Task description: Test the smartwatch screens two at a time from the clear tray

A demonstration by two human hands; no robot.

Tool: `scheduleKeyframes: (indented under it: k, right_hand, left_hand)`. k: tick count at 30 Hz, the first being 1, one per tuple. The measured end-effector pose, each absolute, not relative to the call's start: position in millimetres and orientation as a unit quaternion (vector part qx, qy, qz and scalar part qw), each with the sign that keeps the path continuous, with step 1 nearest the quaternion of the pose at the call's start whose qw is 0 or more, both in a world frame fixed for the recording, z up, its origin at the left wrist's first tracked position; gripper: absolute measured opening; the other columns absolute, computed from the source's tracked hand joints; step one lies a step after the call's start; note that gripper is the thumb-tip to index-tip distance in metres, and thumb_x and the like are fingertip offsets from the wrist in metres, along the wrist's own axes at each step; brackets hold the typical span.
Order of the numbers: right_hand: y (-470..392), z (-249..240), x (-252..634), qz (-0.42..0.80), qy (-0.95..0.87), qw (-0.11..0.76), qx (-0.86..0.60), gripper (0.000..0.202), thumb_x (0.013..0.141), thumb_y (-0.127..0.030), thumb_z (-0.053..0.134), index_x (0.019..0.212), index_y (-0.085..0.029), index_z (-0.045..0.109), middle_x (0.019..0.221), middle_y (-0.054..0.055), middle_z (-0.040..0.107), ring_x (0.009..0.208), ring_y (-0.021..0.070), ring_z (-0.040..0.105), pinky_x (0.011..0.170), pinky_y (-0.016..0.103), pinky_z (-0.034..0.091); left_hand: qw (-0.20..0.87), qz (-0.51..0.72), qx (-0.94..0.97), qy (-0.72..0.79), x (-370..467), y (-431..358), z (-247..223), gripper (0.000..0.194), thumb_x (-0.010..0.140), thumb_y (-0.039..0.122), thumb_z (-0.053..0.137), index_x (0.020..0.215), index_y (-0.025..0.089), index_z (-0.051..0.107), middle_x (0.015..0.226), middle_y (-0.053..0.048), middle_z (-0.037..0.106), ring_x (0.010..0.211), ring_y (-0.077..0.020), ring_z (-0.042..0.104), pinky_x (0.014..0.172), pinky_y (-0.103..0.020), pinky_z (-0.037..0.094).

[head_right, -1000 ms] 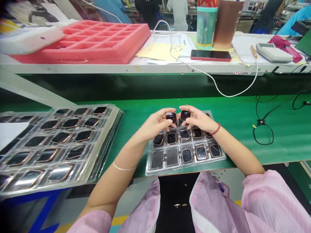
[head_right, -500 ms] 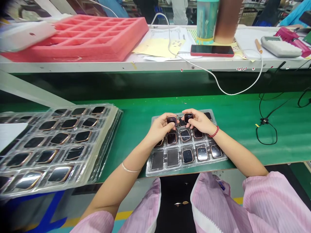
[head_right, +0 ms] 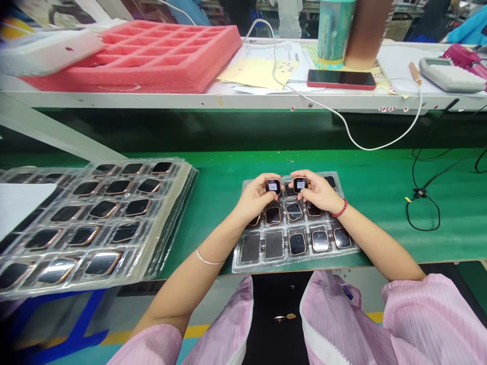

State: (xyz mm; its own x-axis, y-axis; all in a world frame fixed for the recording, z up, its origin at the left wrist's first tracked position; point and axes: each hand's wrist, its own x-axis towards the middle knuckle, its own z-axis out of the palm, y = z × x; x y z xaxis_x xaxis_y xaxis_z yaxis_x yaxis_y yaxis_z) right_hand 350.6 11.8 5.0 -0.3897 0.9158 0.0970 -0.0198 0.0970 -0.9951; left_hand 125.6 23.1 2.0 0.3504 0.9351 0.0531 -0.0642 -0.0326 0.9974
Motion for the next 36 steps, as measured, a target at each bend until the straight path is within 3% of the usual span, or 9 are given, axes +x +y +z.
scheduleKeyframes:
  k: [5, 10, 13, 20, 36]
  right_hand:
    - [14.8, 5.4, 353.9, 0.621, -0.556, 0.428, -0.349, 0.058, 0.088, -0.025, 0.068, 0.144, -0.029, 0.051, 0.136, 0.009, 0.063, 0.089, 0.0158, 0.070, 0.071, 0.029, 0.065]
    - [18.0, 5.1, 359.4, 0.636, -0.552, 0.418, -0.340, 0.061, 0.089, -0.037, 0.076, 0.145, -0.029, 0.053, 0.130, 0.008, 0.066, 0.083, 0.0131, 0.068, 0.070, 0.026, 0.064]
    - [17.6, 4.9, 359.5, 0.628, -0.568, 0.406, -0.344, 0.054, 0.086, -0.037, 0.080, 0.135, -0.023, 0.061, 0.121, 0.009, 0.068, 0.070, 0.0099, 0.064, 0.063, 0.023, 0.060]
    - [14.8, 9.4, 356.1, 0.628, -0.600, 0.377, -0.322, 0.050, 0.084, -0.040, 0.082, 0.126, -0.020, 0.065, 0.107, 0.006, 0.069, 0.066, 0.0094, 0.059, 0.056, 0.020, 0.055]
    - [13.8, 10.1, 357.4, 0.613, -0.613, 0.369, -0.336, 0.050, 0.085, -0.040, 0.081, 0.128, -0.019, 0.065, 0.108, 0.007, 0.069, 0.066, 0.0097, 0.060, 0.057, 0.021, 0.056]
  left_hand:
    - [0.635, 0.422, 0.540, 0.357, 122.1, 25.7, 3.7, 0.061, 0.080, 0.026, 0.068, 0.140, 0.021, 0.055, 0.121, -0.011, 0.067, 0.086, -0.0173, 0.068, 0.061, -0.023, 0.052]
    - [0.657, 0.420, 0.536, 0.325, 120.6, 28.2, 0.6, 0.071, 0.081, 0.044, 0.077, 0.144, 0.023, 0.053, 0.112, -0.010, 0.067, 0.081, -0.0168, 0.068, 0.057, -0.022, 0.051]
    - [0.648, 0.408, 0.557, 0.323, 120.2, 26.9, 1.3, 0.071, 0.080, 0.044, 0.080, 0.143, 0.024, 0.053, 0.106, -0.008, 0.067, 0.072, -0.0144, 0.067, 0.055, -0.022, 0.048]
    - [0.641, 0.376, 0.594, 0.308, 120.2, 23.4, 1.6, 0.066, 0.080, 0.042, 0.080, 0.138, 0.023, 0.054, 0.109, -0.008, 0.068, 0.064, -0.0105, 0.063, 0.058, -0.022, 0.048]
    - [0.641, 0.373, 0.596, 0.306, 121.2, 22.3, 1.4, 0.063, 0.078, 0.045, 0.081, 0.132, 0.022, 0.057, 0.111, -0.009, 0.068, 0.066, -0.0111, 0.062, 0.064, -0.026, 0.054]
